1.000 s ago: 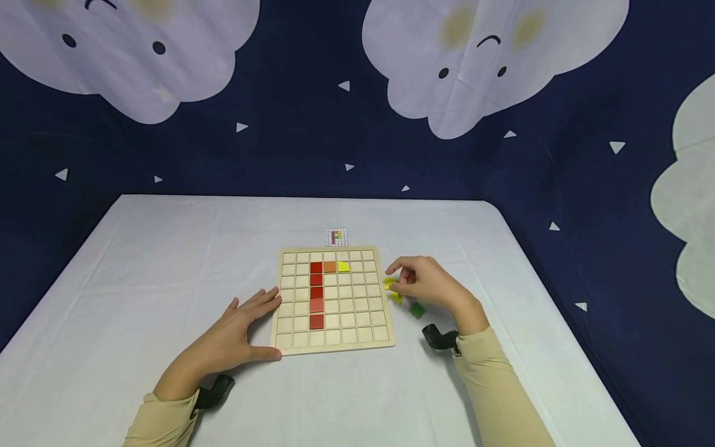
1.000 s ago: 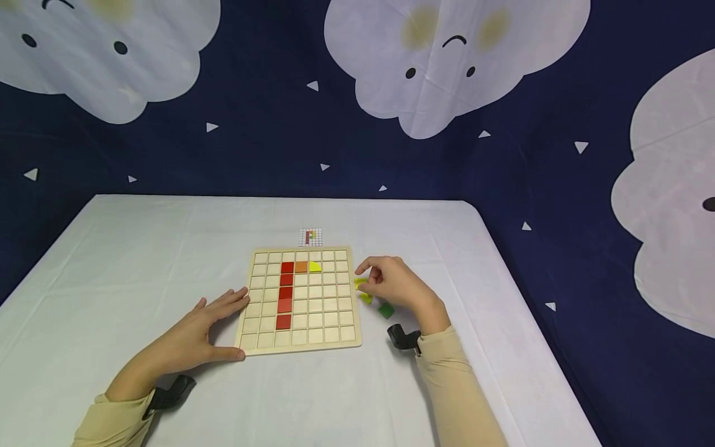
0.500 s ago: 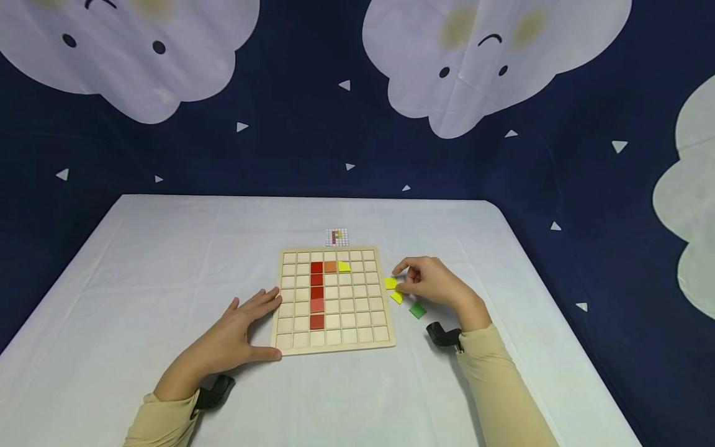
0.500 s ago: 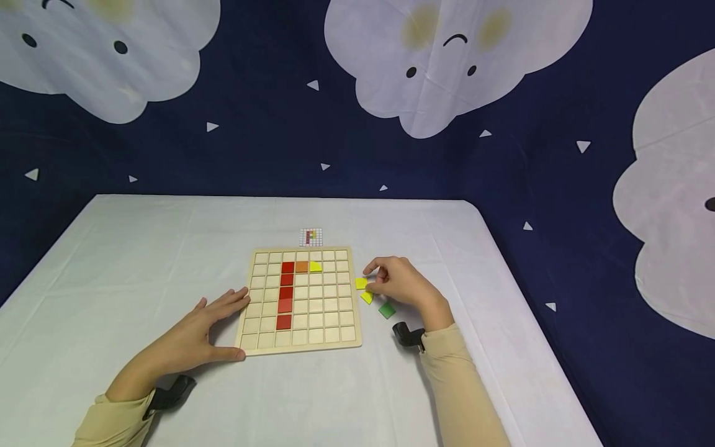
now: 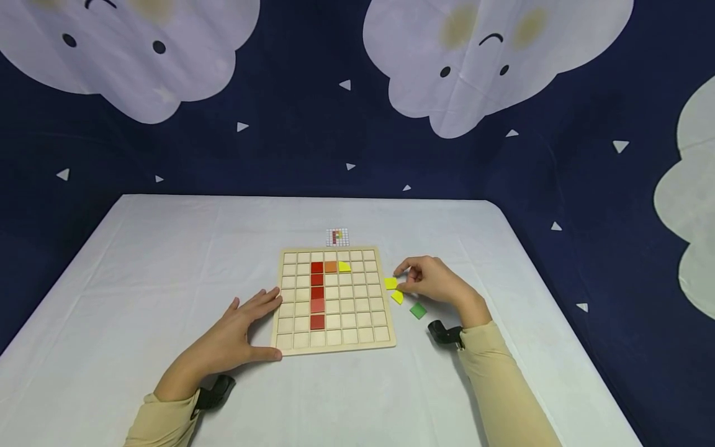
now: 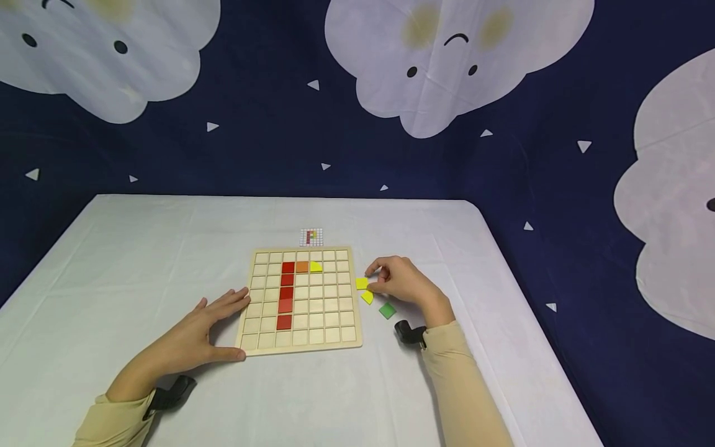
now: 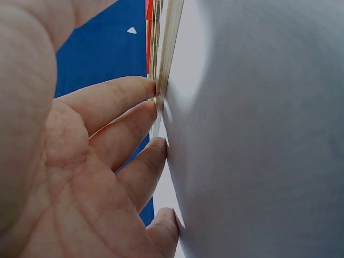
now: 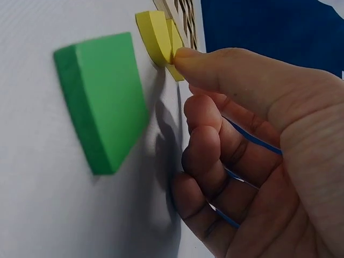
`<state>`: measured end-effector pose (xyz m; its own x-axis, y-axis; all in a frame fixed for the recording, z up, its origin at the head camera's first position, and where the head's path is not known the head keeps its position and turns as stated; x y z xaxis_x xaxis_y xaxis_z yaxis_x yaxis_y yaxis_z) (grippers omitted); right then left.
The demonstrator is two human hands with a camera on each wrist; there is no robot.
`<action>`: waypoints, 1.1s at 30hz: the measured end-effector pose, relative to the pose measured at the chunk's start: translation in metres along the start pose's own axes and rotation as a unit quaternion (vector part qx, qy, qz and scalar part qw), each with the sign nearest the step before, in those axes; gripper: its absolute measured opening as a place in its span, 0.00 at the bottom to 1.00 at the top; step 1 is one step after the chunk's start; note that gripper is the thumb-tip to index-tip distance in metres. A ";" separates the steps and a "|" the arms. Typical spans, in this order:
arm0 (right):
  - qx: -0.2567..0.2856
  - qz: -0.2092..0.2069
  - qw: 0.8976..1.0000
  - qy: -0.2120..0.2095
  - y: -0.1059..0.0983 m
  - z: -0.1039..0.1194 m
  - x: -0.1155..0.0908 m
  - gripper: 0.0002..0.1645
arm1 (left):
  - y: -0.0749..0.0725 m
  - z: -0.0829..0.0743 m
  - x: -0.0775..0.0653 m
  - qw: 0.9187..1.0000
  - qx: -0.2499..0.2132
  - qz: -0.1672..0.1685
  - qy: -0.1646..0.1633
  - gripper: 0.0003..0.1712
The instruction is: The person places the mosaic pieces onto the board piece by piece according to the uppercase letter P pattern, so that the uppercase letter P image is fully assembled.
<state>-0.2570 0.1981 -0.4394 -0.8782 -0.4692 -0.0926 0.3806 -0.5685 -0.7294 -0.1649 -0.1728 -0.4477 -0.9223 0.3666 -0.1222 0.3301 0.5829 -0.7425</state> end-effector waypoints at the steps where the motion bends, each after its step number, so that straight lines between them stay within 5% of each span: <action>1: 0.000 0.001 1.000 0.000 0.000 -0.001 -0.001 0.15 | 0.000 0.000 0.000 1.000 0.000 0.000 0.000 0.61; 10: 0.016 0.018 1.000 0.005 -0.006 -0.005 -0.016 0.15 | 0.001 0.000 -0.001 1.000 0.000 0.000 0.002 0.60; 24: 0.115 0.126 0.985 0.003 -0.004 -0.022 -0.046 0.21 | 0.001 0.001 0.000 1.000 0.003 0.001 0.001 0.60; 33: 0.118 0.118 0.986 -0.007 0.000 -0.023 -0.049 0.21 | 0.000 -0.001 0.001 1.000 0.001 -0.001 0.001 0.60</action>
<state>-0.2211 0.2364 -0.4499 -0.7531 -0.6164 -0.2301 0.6325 -0.5820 -0.5111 -0.1653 -0.1719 -0.4477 -0.9223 0.3672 -0.1204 0.3288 0.5820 -0.7437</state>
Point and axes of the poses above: each hand's wrist, its own x-axis towards the middle knuckle, its own y-axis out of the palm, z = x × y, the point moved 7 cm from there along x, towards the middle knuckle, and after that the axes turned 6 degrees about -y, right-handed, at the moved point
